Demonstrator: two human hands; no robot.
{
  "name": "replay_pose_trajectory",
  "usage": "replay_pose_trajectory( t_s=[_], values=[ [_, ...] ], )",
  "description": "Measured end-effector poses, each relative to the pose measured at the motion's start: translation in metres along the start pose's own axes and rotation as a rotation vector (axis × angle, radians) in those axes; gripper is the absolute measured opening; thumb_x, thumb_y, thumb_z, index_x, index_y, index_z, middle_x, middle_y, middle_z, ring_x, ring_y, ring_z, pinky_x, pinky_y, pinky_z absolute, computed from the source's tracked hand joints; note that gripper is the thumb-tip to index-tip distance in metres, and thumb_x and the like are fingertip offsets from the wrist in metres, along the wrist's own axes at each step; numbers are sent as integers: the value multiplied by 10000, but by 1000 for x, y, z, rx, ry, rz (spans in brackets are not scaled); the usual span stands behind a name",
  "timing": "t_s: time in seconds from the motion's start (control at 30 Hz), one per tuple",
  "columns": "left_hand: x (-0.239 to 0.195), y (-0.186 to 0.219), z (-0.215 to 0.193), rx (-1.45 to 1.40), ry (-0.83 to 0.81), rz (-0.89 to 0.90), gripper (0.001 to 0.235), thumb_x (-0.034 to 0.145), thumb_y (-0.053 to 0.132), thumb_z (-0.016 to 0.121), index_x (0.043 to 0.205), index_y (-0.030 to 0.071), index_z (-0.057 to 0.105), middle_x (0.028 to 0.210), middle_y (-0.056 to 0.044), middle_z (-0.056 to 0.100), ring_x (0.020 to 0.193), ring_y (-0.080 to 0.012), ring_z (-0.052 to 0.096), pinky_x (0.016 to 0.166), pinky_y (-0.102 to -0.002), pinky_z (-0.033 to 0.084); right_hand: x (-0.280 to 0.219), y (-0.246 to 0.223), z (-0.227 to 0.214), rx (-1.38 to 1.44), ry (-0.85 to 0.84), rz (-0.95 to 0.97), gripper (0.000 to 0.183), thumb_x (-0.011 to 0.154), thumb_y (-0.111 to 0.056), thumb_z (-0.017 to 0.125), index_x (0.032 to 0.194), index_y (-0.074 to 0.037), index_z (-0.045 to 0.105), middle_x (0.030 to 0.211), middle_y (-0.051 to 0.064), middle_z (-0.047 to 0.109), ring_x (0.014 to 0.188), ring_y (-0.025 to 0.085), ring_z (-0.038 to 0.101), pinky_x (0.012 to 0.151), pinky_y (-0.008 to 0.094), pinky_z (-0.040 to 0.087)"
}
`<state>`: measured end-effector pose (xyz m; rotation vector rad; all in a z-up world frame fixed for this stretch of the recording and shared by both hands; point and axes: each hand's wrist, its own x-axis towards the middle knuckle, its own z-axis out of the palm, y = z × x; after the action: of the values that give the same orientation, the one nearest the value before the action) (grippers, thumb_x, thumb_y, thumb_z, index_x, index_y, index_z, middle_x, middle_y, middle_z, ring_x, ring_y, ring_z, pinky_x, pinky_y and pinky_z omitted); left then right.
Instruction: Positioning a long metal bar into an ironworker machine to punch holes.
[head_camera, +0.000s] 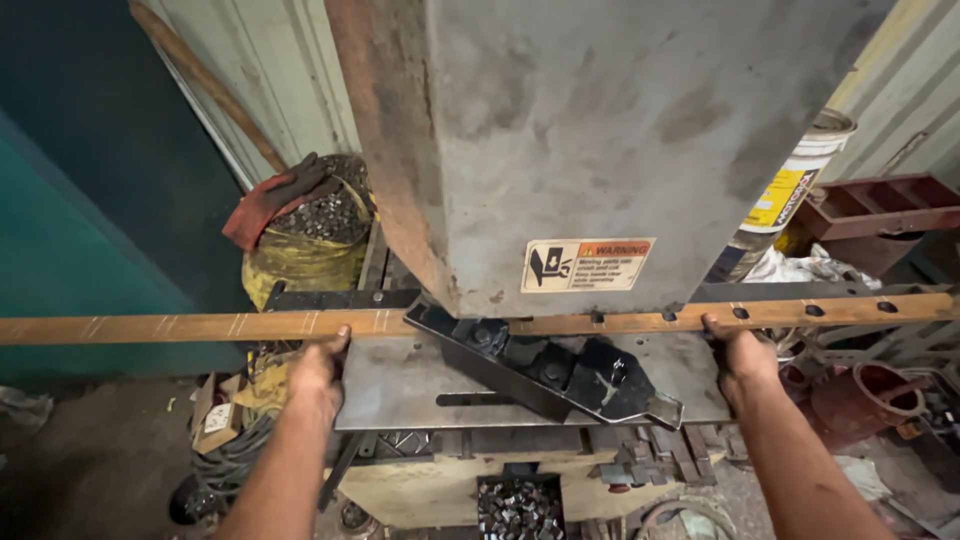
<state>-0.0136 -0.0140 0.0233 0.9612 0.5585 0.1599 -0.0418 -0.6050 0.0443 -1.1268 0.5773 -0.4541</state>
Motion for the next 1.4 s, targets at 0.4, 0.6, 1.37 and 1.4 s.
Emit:
replay_pose_trajectory(
  t_s=[0.4, 0.6, 1.37, 1.4],
  values=[
    [-22, 10, 8, 46, -58, 32, 377, 889, 62, 712, 1241, -46, 629, 1170, -158, 708, 1037, -274, 676, 932, -395, 531, 7, 6, -5, 89, -50, -86, 467, 854, 61, 734, 1297, -17, 607, 1214, 77, 689, 1065, 228, 666, 922, 369, 547],
    [-16, 5, 4, 25, -63, 57, 351, 883, 48, 722, 1205, -57, 631, 1161, -184, 700, 1010, -289, 679, 915, -412, 543, -7, -4, 3, 70, -45, -88, 457, 859, 62, 730, 1294, -7, 608, 1204, 83, 691, 1075, 236, 667, 940, 381, 545],
    [-25, 8, 8, 46, -67, 111, 351, 873, 72, 741, 1200, -29, 659, 1143, -153, 733, 1017, -271, 695, 912, -388, 542, -158, -12, -7, -61, -674, 237, 463, 1034, -227, 771, 1403, -56, 551, 781, 86, 528, 623, 206, 485, 546, 344, 413],
    [-27, 8, 7, 59, -66, 126, 352, 873, 71, 744, 1200, -36, 666, 1151, -155, 736, 1018, -269, 697, 916, -385, 539, -163, -26, 9, -192, -512, 172, 432, 959, -219, 740, 1308, -57, 546, 785, 74, 567, 596, 181, 472, 514, 322, 386]
  ],
)
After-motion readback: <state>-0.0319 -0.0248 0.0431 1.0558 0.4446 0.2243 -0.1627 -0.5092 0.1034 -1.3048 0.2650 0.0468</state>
